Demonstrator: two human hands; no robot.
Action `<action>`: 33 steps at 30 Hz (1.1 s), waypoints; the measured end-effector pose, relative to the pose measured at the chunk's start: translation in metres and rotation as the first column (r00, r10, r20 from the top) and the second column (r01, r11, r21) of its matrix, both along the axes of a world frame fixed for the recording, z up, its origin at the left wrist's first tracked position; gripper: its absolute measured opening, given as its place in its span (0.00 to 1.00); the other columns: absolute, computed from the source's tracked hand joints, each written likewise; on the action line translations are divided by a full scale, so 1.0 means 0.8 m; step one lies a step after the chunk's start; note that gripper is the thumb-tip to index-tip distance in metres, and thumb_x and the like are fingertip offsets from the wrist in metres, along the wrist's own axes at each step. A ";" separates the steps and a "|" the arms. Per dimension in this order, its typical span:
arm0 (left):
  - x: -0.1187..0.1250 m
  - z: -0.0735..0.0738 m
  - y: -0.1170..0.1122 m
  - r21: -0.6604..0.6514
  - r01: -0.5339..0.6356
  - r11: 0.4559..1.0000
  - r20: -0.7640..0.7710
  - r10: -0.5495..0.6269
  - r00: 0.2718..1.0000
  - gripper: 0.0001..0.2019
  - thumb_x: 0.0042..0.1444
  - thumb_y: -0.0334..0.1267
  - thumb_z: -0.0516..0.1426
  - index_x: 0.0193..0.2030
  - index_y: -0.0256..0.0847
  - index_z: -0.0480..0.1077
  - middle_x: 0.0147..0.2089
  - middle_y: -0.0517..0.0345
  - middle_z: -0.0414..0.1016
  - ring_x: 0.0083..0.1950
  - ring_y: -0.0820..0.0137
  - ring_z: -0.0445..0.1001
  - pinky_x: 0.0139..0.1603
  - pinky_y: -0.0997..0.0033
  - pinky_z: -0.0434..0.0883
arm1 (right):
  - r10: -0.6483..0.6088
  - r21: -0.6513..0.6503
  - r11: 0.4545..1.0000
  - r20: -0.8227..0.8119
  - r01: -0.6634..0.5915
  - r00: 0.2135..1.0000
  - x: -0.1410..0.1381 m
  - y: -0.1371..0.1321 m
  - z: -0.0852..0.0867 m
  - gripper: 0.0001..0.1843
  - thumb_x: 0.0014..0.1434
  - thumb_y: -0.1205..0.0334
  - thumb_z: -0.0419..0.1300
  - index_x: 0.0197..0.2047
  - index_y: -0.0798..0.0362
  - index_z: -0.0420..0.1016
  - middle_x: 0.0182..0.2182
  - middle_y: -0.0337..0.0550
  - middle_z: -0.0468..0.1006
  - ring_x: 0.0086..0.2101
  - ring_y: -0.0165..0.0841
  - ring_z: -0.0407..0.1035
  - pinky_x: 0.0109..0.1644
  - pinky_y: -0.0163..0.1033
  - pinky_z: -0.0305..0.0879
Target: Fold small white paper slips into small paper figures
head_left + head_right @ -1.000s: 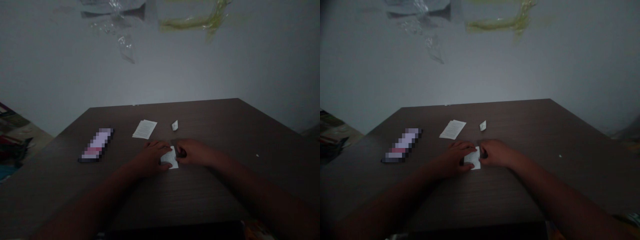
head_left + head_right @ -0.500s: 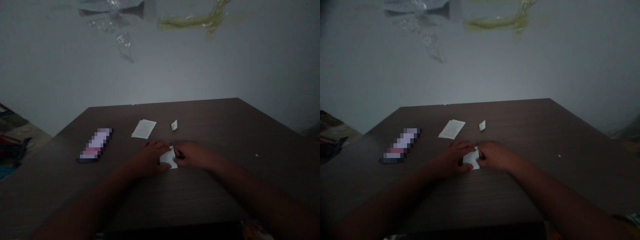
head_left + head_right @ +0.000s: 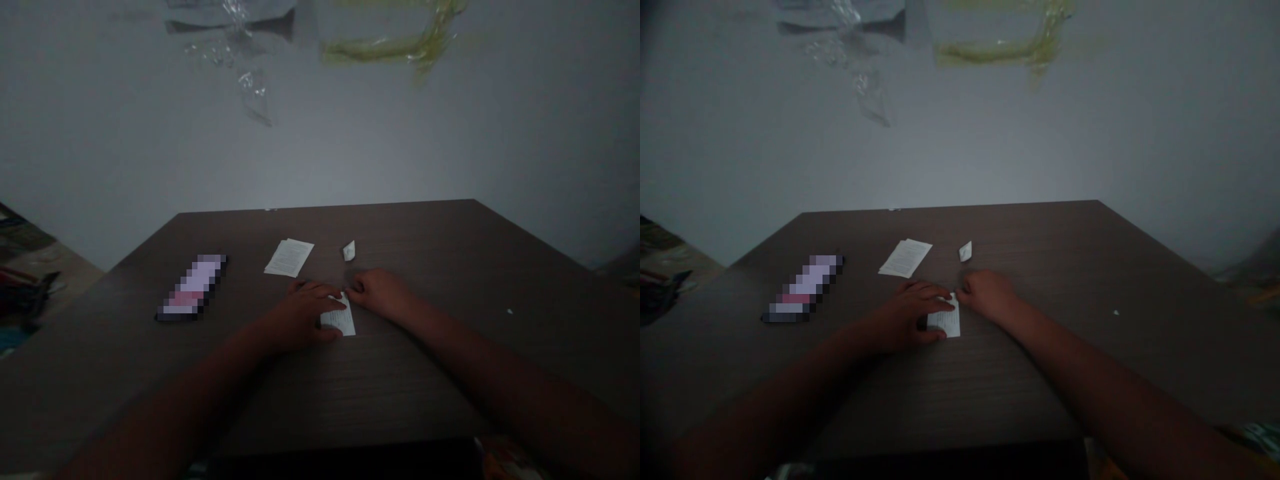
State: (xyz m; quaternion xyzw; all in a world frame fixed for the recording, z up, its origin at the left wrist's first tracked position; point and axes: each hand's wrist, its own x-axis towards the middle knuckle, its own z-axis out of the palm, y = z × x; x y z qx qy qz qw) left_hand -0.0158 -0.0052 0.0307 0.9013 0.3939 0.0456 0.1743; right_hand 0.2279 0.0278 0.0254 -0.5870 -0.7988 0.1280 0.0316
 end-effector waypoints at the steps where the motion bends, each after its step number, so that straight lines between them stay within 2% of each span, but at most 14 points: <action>1: 0.000 0.002 -0.001 -0.001 0.004 1.000 0.007 -0.004 1.000 0.23 0.70 0.43 0.75 0.70 0.53 0.86 0.80 0.52 0.83 0.82 0.45 0.76 0.88 0.35 0.61 | -0.012 0.004 1.000 -0.010 0.012 1.000 -0.001 0.001 -0.001 0.19 0.79 0.45 0.68 0.41 0.49 0.88 0.36 0.50 0.87 0.36 0.42 0.77 0.37 0.43 0.57; 4: 0.000 0.005 -0.003 -0.004 0.020 1.000 0.025 -0.020 0.999 0.23 0.69 0.39 0.75 0.69 0.51 0.86 0.80 0.51 0.83 0.83 0.44 0.76 0.87 0.32 0.62 | -0.060 0.041 0.997 -0.025 0.061 0.998 0.000 0.003 -0.006 0.22 0.80 0.42 0.67 0.40 0.49 0.87 0.36 0.52 0.87 0.36 0.44 0.79 0.37 0.44 0.59; 7: 0.000 0.001 -0.001 -0.009 0.030 1.000 0.030 -0.030 0.999 0.24 0.67 0.40 0.77 0.69 0.50 0.86 0.79 0.48 0.83 0.83 0.43 0.76 0.87 0.31 0.64 | -0.047 0.091 0.995 -0.056 0.052 0.997 0.007 0.006 -0.015 0.19 0.81 0.45 0.65 0.44 0.49 0.87 0.40 0.52 0.89 0.40 0.44 0.81 0.39 0.43 0.63; 11: -0.004 -0.007 0.004 -0.024 -0.006 1.000 0.041 0.007 0.999 0.34 0.66 0.43 0.78 0.77 0.47 0.79 0.82 0.42 0.79 0.84 0.43 0.74 0.89 0.33 0.64 | 0.158 0.127 0.982 -0.171 -0.137 0.972 0.023 0.009 -0.026 0.11 0.80 0.59 0.63 0.55 0.51 0.88 0.50 0.52 0.89 0.50 0.45 0.82 0.52 0.45 0.72; 14: -0.006 -0.009 0.007 -0.051 -0.035 0.998 0.041 0.037 0.998 0.41 0.65 0.46 0.78 0.82 0.47 0.73 0.85 0.40 0.74 0.87 0.43 0.71 0.89 0.36 0.65 | 0.309 0.160 0.948 -0.273 -0.274 0.911 0.030 0.010 -0.034 0.12 0.75 0.69 0.65 0.55 0.51 0.89 0.53 0.51 0.87 0.56 0.45 0.80 0.63 0.48 0.73; 16: -0.007 -0.010 0.008 -0.073 -0.052 0.996 0.021 0.054 0.998 0.44 0.64 0.47 0.79 0.83 0.44 0.71 0.86 0.38 0.72 0.88 0.42 0.68 0.90 0.36 0.63 | 0.352 0.179 0.934 -0.326 -0.309 0.877 0.029 0.009 -0.038 0.14 0.71 0.73 0.65 0.53 0.50 0.90 0.52 0.50 0.86 0.57 0.44 0.79 0.66 0.50 0.73; 19: -0.009 -0.013 0.010 -0.041 -0.083 0.996 0.013 0.084 0.996 0.46 0.64 0.46 0.80 0.84 0.40 0.70 0.87 0.33 0.70 0.89 0.40 0.66 0.90 0.35 0.62 | 0.339 0.185 0.939 -0.376 -0.289 0.862 0.024 0.007 -0.044 0.16 0.67 0.76 0.65 0.49 0.50 0.90 0.51 0.49 0.85 0.57 0.44 0.78 0.68 0.52 0.72; 23: -0.012 -0.017 0.017 -0.010 -0.097 0.995 0.022 0.097 0.995 0.45 0.62 0.48 0.81 0.81 0.42 0.73 0.85 0.34 0.72 0.87 0.39 0.69 0.88 0.31 0.65 | 0.295 0.170 0.954 -0.402 -0.246 0.867 0.019 0.006 -0.045 0.14 0.65 0.77 0.65 0.46 0.51 0.87 0.51 0.49 0.85 0.57 0.45 0.78 0.68 0.52 0.72; 25: -0.013 -0.014 0.018 -0.003 -0.081 0.997 0.037 0.081 0.996 0.41 0.62 0.48 0.81 0.78 0.44 0.76 0.82 0.37 0.75 0.84 0.41 0.73 0.86 0.32 0.68 | 0.256 0.161 0.965 -0.412 -0.206 0.874 0.019 0.005 -0.041 0.13 0.65 0.77 0.65 0.46 0.51 0.86 0.50 0.50 0.85 0.56 0.45 0.79 0.66 0.51 0.72; 29: -0.013 -0.001 0.014 0.004 -0.036 0.999 0.016 0.036 0.999 0.21 0.68 0.39 0.76 0.66 0.48 0.85 0.70 0.48 0.85 0.75 0.46 0.79 0.82 0.38 0.70 | 0.142 0.112 0.988 -0.392 -0.106 0.909 0.021 -0.001 -0.031 0.11 0.70 0.74 0.62 0.47 0.52 0.84 0.50 0.51 0.87 0.52 0.44 0.80 0.61 0.47 0.73; 31: -0.013 0.004 0.010 0.004 -0.002 1.000 0.009 0.002 1.000 0.17 0.71 0.34 0.71 0.64 0.49 0.87 0.68 0.51 0.87 0.75 0.48 0.80 0.82 0.41 0.69 | 0.116 0.091 0.992 -0.382 -0.087 0.917 0.022 -0.003 -0.026 0.11 0.72 0.73 0.60 0.48 0.51 0.83 0.49 0.51 0.87 0.50 0.43 0.81 0.59 0.46 0.72; 33: -0.013 0.004 0.007 0.014 0.023 1.000 0.015 -0.023 1.000 0.17 0.72 0.32 0.69 0.64 0.50 0.87 0.69 0.53 0.87 0.76 0.50 0.80 0.84 0.43 0.67 | 0.114 0.084 0.993 -0.381 -0.088 0.918 0.022 -0.004 -0.024 0.12 0.72 0.73 0.60 0.48 0.51 0.83 0.48 0.50 0.88 0.49 0.42 0.81 0.57 0.44 0.72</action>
